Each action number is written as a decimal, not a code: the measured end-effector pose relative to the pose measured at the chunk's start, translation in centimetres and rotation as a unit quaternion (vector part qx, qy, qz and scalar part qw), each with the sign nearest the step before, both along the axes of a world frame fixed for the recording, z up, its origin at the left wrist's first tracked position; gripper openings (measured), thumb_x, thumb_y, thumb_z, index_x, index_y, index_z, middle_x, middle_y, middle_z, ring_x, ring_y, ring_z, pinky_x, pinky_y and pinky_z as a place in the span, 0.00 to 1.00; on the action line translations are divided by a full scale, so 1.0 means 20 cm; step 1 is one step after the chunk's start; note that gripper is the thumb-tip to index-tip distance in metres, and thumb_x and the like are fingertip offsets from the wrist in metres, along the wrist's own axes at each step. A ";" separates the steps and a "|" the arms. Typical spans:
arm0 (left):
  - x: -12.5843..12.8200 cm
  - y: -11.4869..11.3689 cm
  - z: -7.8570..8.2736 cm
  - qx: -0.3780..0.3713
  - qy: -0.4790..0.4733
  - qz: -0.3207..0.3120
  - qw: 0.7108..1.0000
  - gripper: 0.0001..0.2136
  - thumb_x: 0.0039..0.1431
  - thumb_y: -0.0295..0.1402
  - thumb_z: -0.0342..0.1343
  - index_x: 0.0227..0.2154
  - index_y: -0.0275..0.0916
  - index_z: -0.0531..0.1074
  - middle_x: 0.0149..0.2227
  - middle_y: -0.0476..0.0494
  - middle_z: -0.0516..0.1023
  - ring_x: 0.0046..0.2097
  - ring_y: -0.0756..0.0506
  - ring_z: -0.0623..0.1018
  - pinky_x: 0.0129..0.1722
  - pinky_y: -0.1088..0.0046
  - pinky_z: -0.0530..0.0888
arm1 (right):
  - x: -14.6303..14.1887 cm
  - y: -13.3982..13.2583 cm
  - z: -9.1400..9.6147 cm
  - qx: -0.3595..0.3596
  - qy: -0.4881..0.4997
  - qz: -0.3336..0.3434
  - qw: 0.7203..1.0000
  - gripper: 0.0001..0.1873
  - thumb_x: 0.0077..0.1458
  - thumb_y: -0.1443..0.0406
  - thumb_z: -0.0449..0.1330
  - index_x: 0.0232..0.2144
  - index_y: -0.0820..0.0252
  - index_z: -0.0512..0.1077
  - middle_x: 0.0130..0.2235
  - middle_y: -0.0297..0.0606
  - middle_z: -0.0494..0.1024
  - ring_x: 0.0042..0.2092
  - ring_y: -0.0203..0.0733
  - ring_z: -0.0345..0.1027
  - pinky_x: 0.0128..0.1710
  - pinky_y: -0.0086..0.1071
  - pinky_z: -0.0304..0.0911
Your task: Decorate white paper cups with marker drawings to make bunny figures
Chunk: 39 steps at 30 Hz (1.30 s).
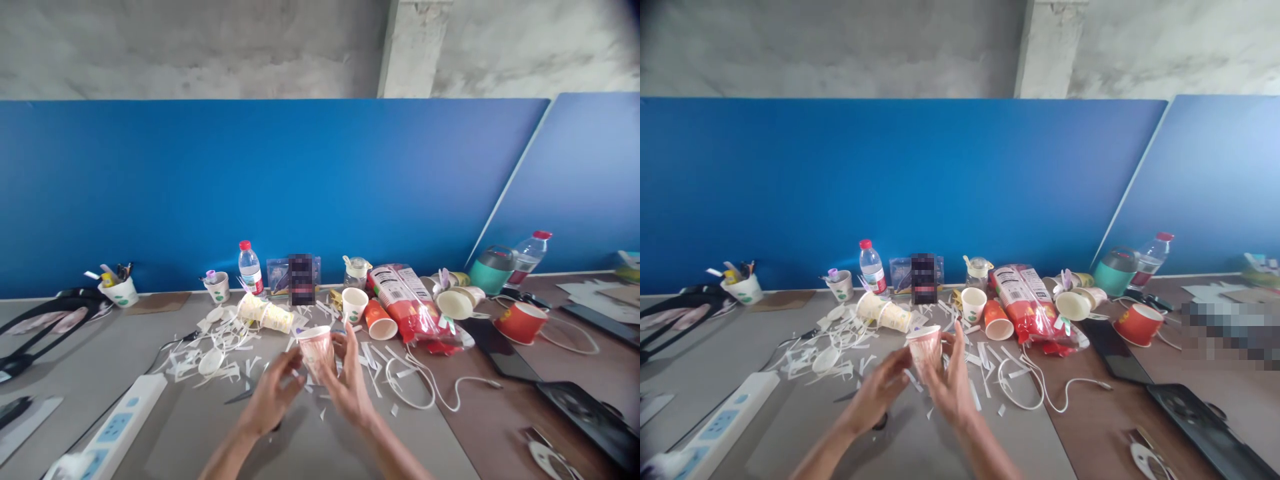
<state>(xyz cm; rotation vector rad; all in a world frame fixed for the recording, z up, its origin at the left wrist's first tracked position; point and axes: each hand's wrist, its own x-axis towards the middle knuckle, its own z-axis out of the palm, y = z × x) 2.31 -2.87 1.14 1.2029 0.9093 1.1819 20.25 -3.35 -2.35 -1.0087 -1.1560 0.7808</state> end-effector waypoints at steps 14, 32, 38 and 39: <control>-0.22 0.29 -0.24 0.084 0.182 0.245 0.948 0.31 0.50 0.58 0.65 0.50 0.42 0.76 0.55 0.30 0.81 0.57 0.31 0.82 0.59 0.47 0.77 | 0.06 0.15 -0.10 0.142 -0.370 -0.276 0.876 0.40 0.73 0.53 0.47 0.77 0.63 0.40 0.61 0.63 0.76 0.62 0.65 0.73 0.61 0.70 0.63; -0.26 0.38 -0.11 0.060 0.209 0.251 0.943 0.33 0.44 0.64 0.63 0.42 0.39 0.76 0.48 0.30 0.84 0.38 0.34 0.88 0.43 0.53 0.84 | 0.05 0.17 -0.08 0.154 -0.322 -0.279 0.892 0.37 0.76 0.52 0.43 0.78 0.57 0.38 0.61 0.63 0.77 0.60 0.67 0.75 0.62 0.78 0.56; -0.27 0.54 -0.05 0.086 0.281 0.305 0.906 0.24 0.50 0.57 0.58 0.38 0.40 0.75 0.46 0.29 0.84 0.33 0.37 0.86 0.34 0.57 0.83 | 0.03 0.18 -0.09 0.178 -0.329 -0.296 0.879 0.36 0.76 0.53 0.44 0.78 0.57 0.40 0.61 0.63 0.77 0.60 0.66 0.75 0.62 0.74 0.59; -0.26 0.56 -0.05 0.092 0.294 0.314 0.898 0.23 0.50 0.56 0.58 0.36 0.41 0.75 0.43 0.31 0.85 0.32 0.37 0.85 0.33 0.57 0.83 | 0.04 0.18 -0.09 0.182 -0.330 -0.299 0.877 0.36 0.76 0.53 0.44 0.78 0.58 0.41 0.61 0.63 0.78 0.60 0.66 0.75 0.62 0.73 0.60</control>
